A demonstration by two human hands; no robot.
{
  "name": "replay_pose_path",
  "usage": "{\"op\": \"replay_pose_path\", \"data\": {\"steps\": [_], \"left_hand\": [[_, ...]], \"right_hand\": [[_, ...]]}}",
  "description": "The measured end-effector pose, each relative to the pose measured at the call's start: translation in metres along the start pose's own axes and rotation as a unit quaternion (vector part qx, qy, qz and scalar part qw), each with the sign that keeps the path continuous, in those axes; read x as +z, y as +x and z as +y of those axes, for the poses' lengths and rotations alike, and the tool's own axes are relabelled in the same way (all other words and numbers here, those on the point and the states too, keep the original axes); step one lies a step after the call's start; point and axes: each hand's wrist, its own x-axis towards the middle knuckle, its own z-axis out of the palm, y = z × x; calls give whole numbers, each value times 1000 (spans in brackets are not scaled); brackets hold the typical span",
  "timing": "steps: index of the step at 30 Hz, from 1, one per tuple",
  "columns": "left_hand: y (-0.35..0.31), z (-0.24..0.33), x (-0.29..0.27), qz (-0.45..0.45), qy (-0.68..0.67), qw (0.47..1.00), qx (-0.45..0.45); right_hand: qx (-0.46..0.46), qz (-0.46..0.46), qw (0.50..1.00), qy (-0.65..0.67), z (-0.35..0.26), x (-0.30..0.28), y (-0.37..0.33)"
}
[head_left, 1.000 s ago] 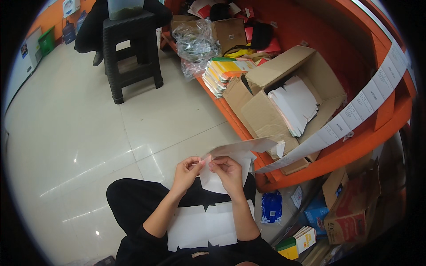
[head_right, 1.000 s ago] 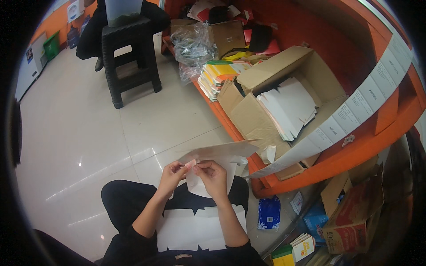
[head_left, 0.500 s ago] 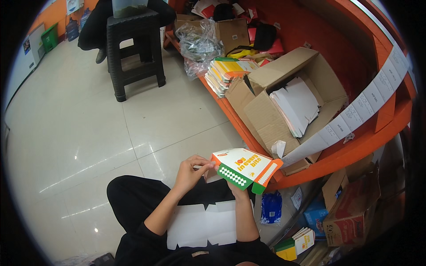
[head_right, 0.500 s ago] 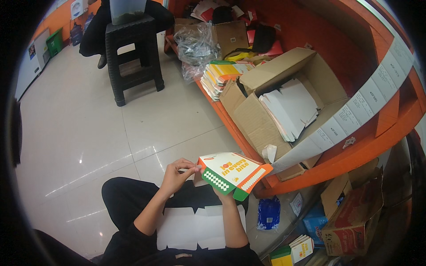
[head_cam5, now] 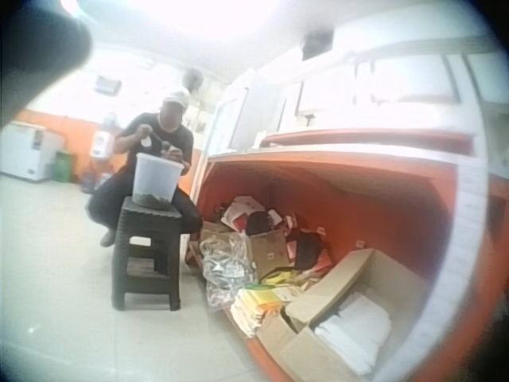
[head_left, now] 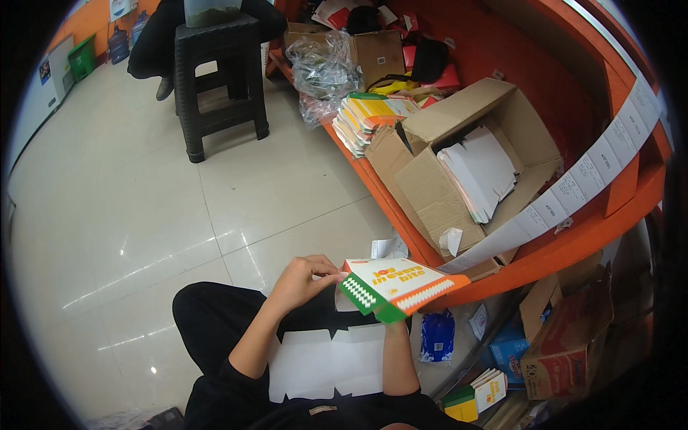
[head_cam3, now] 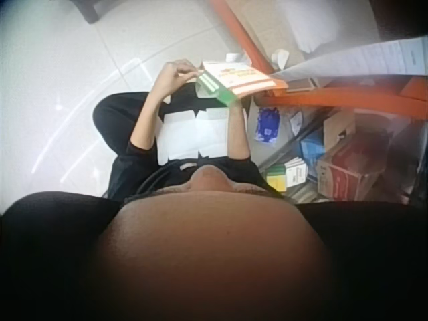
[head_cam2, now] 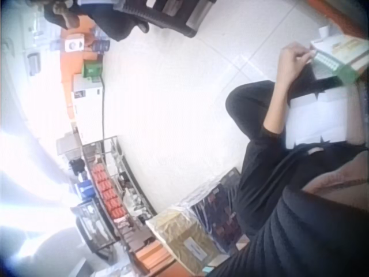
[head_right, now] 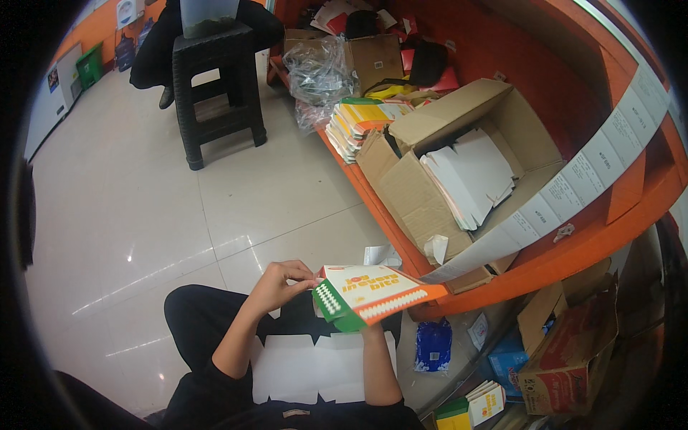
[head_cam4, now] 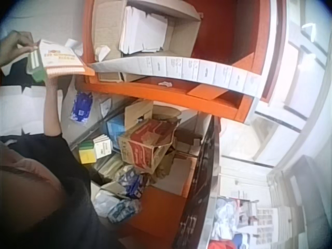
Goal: The person sits on the floor and folds flat white cardboard pieces into small boxes, then inserts colorful printed inserts into each box. The person places the completed boxes on the floor beside them.
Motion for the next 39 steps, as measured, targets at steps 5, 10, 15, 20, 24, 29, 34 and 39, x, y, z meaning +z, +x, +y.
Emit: {"op": "replay_pose_path", "data": {"steps": [5,10,15,20,24,29,34,39], "left_hand": [[2,-3,10,-11,-15,1000,23],[1,-7,18,12,-111,993,-39],[1,-16,27,82,-98,991,-44],[2,-31,23,162,-89,972,-143],[4,-33,15,171,-122,966,-152],[12,-28,30,361,-153,919,-28],[2,-36,47,250,26,968,3],[4,-12,64,230,-370,882,-181]], "right_hand": [[46,-54,988,135,1,-10,-6],[96,-128,946,282,0,-7,-9],[21,-92,995,-33,-12,14,-5],[-139,40,979,-147,-90,20,-30],[-55,214,952,-214,-82,17,-15],[104,-3,991,-78,-24,-10,-4],[41,69,931,-356,-52,25,-7],[-97,8,928,-359,-54,44,-19]]}}
